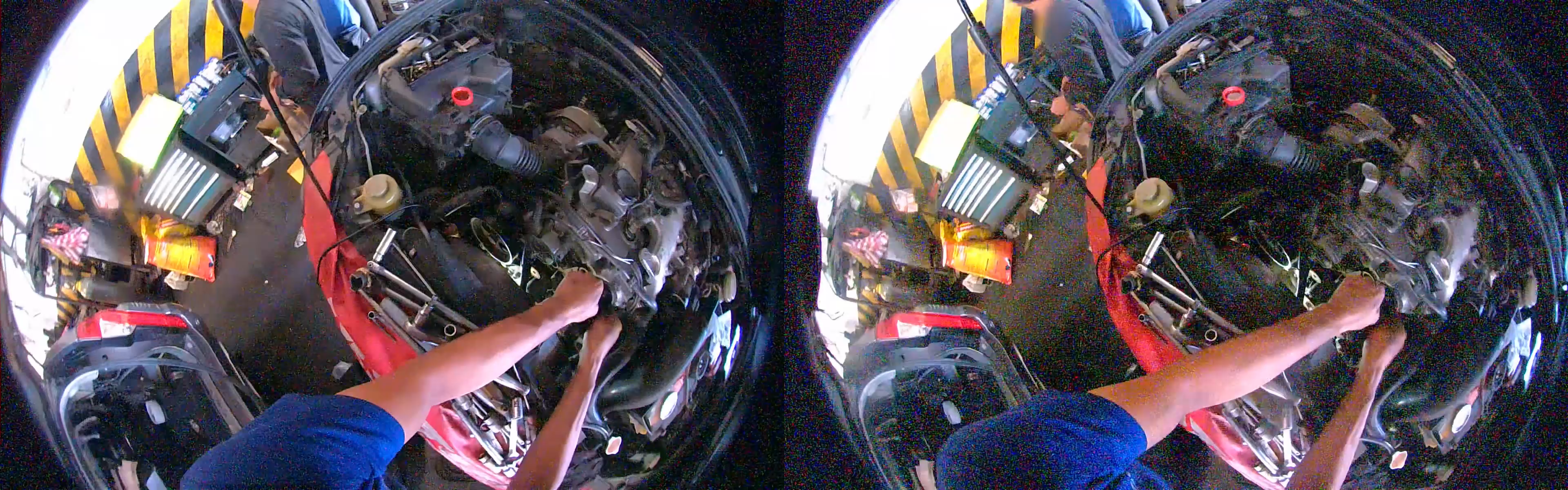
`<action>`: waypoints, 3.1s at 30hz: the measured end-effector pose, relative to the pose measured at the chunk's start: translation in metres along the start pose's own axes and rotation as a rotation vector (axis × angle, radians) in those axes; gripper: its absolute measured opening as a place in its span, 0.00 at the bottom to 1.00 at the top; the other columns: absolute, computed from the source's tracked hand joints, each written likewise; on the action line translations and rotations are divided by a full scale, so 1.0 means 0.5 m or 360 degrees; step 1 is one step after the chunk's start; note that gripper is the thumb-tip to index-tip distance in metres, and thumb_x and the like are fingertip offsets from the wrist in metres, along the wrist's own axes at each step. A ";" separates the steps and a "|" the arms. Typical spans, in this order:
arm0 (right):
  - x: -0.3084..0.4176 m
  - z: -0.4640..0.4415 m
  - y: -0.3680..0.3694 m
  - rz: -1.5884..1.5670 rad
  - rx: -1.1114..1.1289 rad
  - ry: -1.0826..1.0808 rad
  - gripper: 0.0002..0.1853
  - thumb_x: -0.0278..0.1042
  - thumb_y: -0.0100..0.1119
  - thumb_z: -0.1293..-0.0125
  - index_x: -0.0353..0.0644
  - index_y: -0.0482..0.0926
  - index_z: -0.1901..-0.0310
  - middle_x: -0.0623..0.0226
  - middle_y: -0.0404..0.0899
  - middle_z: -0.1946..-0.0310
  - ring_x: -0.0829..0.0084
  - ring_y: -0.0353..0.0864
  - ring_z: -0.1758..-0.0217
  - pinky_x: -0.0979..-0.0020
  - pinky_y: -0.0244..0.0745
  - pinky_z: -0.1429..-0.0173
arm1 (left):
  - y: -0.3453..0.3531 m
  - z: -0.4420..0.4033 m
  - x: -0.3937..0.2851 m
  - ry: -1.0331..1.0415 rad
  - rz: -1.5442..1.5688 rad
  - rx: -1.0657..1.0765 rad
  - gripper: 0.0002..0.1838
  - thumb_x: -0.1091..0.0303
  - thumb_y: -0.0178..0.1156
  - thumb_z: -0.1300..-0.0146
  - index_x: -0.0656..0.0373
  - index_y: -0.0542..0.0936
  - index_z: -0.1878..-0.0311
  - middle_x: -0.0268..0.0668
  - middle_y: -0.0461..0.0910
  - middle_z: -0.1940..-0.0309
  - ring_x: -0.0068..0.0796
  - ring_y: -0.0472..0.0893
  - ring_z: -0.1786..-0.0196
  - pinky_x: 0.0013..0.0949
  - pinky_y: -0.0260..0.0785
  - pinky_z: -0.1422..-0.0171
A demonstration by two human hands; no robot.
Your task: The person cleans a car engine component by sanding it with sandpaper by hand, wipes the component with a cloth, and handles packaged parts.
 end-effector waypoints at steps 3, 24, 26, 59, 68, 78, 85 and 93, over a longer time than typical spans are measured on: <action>-0.083 -0.014 0.042 -0.0621 0.0182 -0.0095 0.11 0.33 0.55 0.40 0.37 0.81 0.61 0.64 0.84 0.66 0.67 0.82 0.66 0.64 0.76 0.64 | 0.016 0.011 0.002 0.0043 -0.0027 0.0139 0.07 0.68 0.58 0.58 0.62 0.79 0.78 0.47 0.80 0.78 0.44 0.82 0.70 0.45 0.74 0.64; -0.110 -0.013 0.052 -0.0579 0.0204 0.0204 0.17 0.31 0.52 0.40 0.36 0.74 0.49 0.65 0.78 0.52 0.67 0.77 0.55 0.64 0.73 0.50 | -0.022 0.004 -0.002 0.0025 0.0035 0.0073 0.09 0.67 0.58 0.56 0.63 0.80 0.75 0.50 0.80 0.76 0.46 0.82 0.71 0.45 0.75 0.63; -0.028 -0.007 -0.014 0.0287 0.0143 0.0203 0.16 0.27 0.50 0.41 0.34 0.76 0.51 0.63 0.79 0.52 0.66 0.78 0.55 0.65 0.72 0.48 | 0.010 -0.004 0.010 0.0005 -0.0037 0.0116 0.08 0.67 0.57 0.55 0.62 0.79 0.74 0.50 0.80 0.76 0.45 0.83 0.70 0.46 0.75 0.64; 0.027 0.010 -0.017 -0.0193 -0.0065 0.0079 0.09 0.24 0.50 0.41 0.33 0.80 0.62 0.67 0.83 0.65 0.73 0.76 0.66 0.63 0.73 0.59 | 0.006 -0.005 0.006 0.0125 -0.0125 0.0012 0.07 0.66 0.58 0.52 0.60 0.76 0.78 0.47 0.79 0.79 0.45 0.82 0.70 0.46 0.73 0.64; 0.037 0.013 -0.026 -0.0001 -0.0022 0.0276 0.12 0.32 0.57 0.42 0.37 0.79 0.58 0.60 0.83 0.61 0.71 0.80 0.59 0.66 0.72 0.54 | -0.014 -0.005 -0.006 0.0074 -0.0025 0.0033 0.08 0.67 0.57 0.53 0.63 0.77 0.77 0.49 0.79 0.79 0.47 0.81 0.73 0.47 0.74 0.65; -0.005 0.002 0.008 -0.0594 -0.0146 0.0177 0.13 0.32 0.51 0.40 0.33 0.80 0.60 0.56 0.84 0.65 0.68 0.80 0.63 0.62 0.74 0.54 | -0.011 0.003 -0.012 0.0118 -0.0061 0.0083 0.09 0.66 0.56 0.52 0.63 0.77 0.74 0.49 0.78 0.80 0.47 0.81 0.74 0.46 0.74 0.65; -0.047 -0.004 0.028 -0.0586 0.0082 0.0203 0.15 0.32 0.51 0.39 0.32 0.78 0.56 0.48 0.82 0.59 0.66 0.81 0.57 0.63 0.71 0.52 | 0.003 0.008 -0.006 0.0108 -0.0099 -0.0033 0.08 0.67 0.57 0.51 0.62 0.77 0.77 0.50 0.78 0.80 0.48 0.81 0.73 0.46 0.74 0.66; -0.025 0.011 0.000 -0.0184 -0.0150 0.0404 0.12 0.33 0.60 0.50 0.33 0.79 0.67 0.49 0.81 0.71 0.58 0.78 0.70 0.57 0.73 0.62 | -0.010 -0.016 -0.006 -0.0171 -0.0137 0.0394 0.08 0.67 0.58 0.55 0.62 0.82 0.76 0.51 0.81 0.73 0.49 0.82 0.69 0.48 0.75 0.64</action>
Point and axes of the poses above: each hand's wrist, its own z-axis away from the middle knuckle, its own y-axis out of the palm, x = y × z, the point moved 4 cm from there along -z, towards the middle knuckle
